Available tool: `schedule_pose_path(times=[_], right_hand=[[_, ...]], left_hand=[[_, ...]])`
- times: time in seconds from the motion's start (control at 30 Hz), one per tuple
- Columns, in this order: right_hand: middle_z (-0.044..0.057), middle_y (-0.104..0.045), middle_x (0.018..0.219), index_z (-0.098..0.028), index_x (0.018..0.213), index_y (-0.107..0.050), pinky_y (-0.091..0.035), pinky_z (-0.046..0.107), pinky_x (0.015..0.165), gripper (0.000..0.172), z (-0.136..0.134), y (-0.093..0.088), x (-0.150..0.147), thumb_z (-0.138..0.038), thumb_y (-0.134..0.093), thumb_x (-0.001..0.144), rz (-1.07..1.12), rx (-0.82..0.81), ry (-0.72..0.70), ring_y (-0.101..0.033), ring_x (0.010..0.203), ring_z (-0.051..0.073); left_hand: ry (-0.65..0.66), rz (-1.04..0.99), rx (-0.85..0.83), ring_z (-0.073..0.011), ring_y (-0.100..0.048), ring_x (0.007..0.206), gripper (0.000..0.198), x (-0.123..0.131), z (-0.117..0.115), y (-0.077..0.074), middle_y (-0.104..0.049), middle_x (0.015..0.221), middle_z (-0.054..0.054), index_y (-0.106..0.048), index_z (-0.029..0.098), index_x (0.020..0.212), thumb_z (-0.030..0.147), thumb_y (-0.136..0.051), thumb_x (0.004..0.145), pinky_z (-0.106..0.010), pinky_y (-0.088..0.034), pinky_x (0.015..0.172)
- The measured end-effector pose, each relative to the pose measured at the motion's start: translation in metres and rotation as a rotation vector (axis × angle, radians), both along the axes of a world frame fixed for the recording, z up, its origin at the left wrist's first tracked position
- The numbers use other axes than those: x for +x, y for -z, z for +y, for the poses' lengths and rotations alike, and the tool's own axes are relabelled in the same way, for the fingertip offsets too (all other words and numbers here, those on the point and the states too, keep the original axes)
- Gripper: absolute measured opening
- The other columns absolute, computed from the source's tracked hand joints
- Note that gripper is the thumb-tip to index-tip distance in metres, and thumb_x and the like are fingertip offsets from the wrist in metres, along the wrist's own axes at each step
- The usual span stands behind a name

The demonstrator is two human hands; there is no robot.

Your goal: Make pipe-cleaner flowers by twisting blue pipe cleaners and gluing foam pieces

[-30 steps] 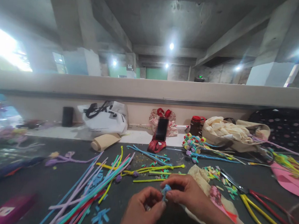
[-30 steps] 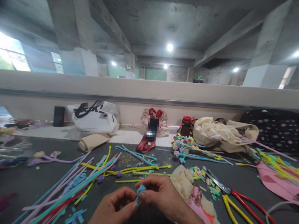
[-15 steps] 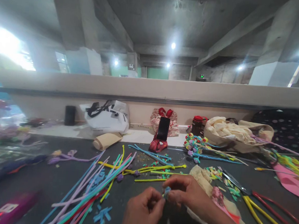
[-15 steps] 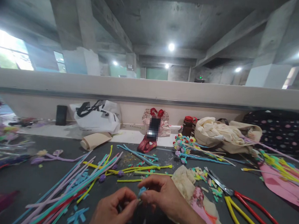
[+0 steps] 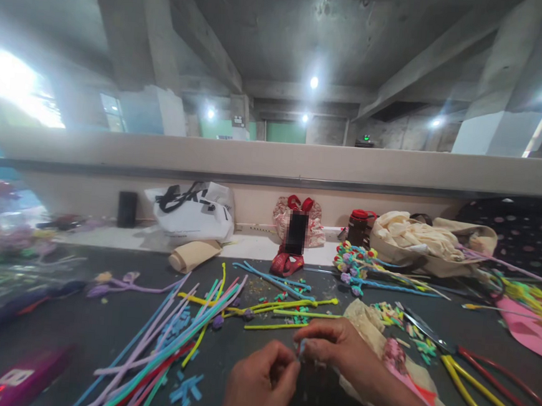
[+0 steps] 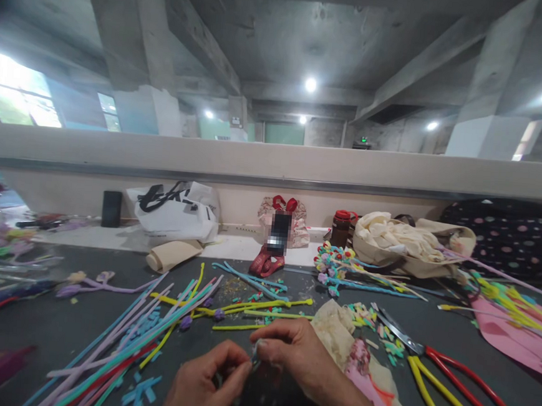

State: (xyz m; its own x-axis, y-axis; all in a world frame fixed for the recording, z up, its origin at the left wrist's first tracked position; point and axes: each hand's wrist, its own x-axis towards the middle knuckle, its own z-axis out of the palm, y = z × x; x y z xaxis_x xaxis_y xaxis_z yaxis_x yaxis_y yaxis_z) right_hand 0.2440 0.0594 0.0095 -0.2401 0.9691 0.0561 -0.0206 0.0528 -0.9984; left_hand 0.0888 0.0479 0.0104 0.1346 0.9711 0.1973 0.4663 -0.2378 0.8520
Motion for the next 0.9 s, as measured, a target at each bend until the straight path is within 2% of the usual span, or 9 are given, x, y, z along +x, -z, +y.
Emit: schedule_pose_path(times=[0.13, 0.23, 0.37, 0.47, 0.67, 0.83, 0.9], right_hand=[[0.003, -0.062, 0.068, -0.016, 0.094, -0.065, -0.040, 0.018, 0.043, 0.034, -0.001, -0.007, 0.003, -0.040, -0.058, 0.071, 0.063, -0.010, 0.015, -0.052, 0.052, 0.009], [0.003, -0.063, 0.072, -0.017, 0.089, -0.066, -0.039, 0.018, 0.045, 0.031, -0.002, -0.012, 0.007, -0.034, -0.066, 0.062, 0.059, 0.008, -0.023, -0.053, 0.055, 0.010], [0.000, -0.060, 0.069, -0.018, 0.085, -0.067, -0.039, 0.019, 0.047, 0.033, -0.001, -0.011, 0.010, -0.029, -0.072, 0.054, -0.001, 0.056, -0.055, -0.052, 0.055, 0.009], [0.000, -0.059, 0.069, -0.017, 0.081, -0.068, -0.039, 0.019, 0.050, 0.026, 0.000, -0.009, 0.009, -0.028, -0.070, 0.058, -0.044, 0.122, -0.053, -0.051, 0.057, 0.009], [-0.001, -0.057, 0.066, -0.016, 0.079, -0.067, -0.038, 0.019, 0.049, 0.021, -0.001, -0.005, 0.007, -0.028, -0.068, 0.062, -0.032, 0.105, -0.053, -0.051, 0.054, 0.009], [0.000, -0.059, 0.077, -0.019, 0.093, -0.064, -0.037, 0.018, 0.048, 0.035, -0.002, -0.011, 0.007, -0.028, -0.070, 0.060, -0.077, 0.168, -0.065, -0.048, 0.055, 0.008], [0.001, -0.057, 0.084, -0.020, 0.092, -0.064, -0.037, 0.018, 0.050, 0.035, -0.003, -0.014, 0.007, -0.028, -0.070, 0.059, -0.098, 0.224, -0.090, -0.047, 0.059, 0.008]], left_hand=[[0.186, -0.314, -0.355, -0.0076, -0.040, 0.039, 0.026, -0.002, 0.004, -0.002, -0.049, 0.040, 0.003, -0.053, 0.016, 0.055, 0.041, -0.059, 0.061, -0.019, -0.027, 0.045], [0.313, -0.448, -0.501, -0.0062, -0.037, 0.037, 0.036, -0.005, 0.007, 0.000, -0.050, 0.038, 0.003, -0.052, 0.015, 0.057, 0.049, -0.062, 0.056, -0.018, -0.025, 0.043], [0.355, -0.477, -0.559, -0.0053, -0.036, 0.036, 0.039, -0.007, 0.010, 0.001, -0.048, 0.037, 0.004, -0.051, 0.015, 0.058, 0.052, -0.063, 0.055, -0.018, -0.024, 0.042], [0.343, -0.477, -0.573, -0.0050, -0.035, 0.035, 0.041, -0.007, 0.011, 0.002, -0.050, 0.037, 0.003, -0.050, 0.015, 0.059, 0.054, -0.063, 0.053, -0.018, -0.023, 0.041], [0.312, -0.483, -0.567, -0.0047, -0.034, 0.035, 0.044, -0.007, 0.011, 0.001, -0.050, 0.037, 0.004, -0.050, 0.015, 0.061, 0.056, -0.064, 0.050, -0.018, -0.022, 0.040], [0.347, -0.493, -0.563, -0.0049, -0.036, 0.035, 0.040, -0.008, 0.012, 0.003, -0.050, 0.037, 0.003, -0.050, 0.015, 0.059, 0.052, -0.064, 0.053, -0.018, -0.023, 0.041], [0.386, -0.533, -0.587, -0.0046, -0.035, 0.034, 0.038, -0.008, 0.013, 0.005, -0.048, 0.036, 0.004, -0.050, 0.015, 0.058, 0.050, -0.064, 0.055, -0.017, -0.023, 0.040]])
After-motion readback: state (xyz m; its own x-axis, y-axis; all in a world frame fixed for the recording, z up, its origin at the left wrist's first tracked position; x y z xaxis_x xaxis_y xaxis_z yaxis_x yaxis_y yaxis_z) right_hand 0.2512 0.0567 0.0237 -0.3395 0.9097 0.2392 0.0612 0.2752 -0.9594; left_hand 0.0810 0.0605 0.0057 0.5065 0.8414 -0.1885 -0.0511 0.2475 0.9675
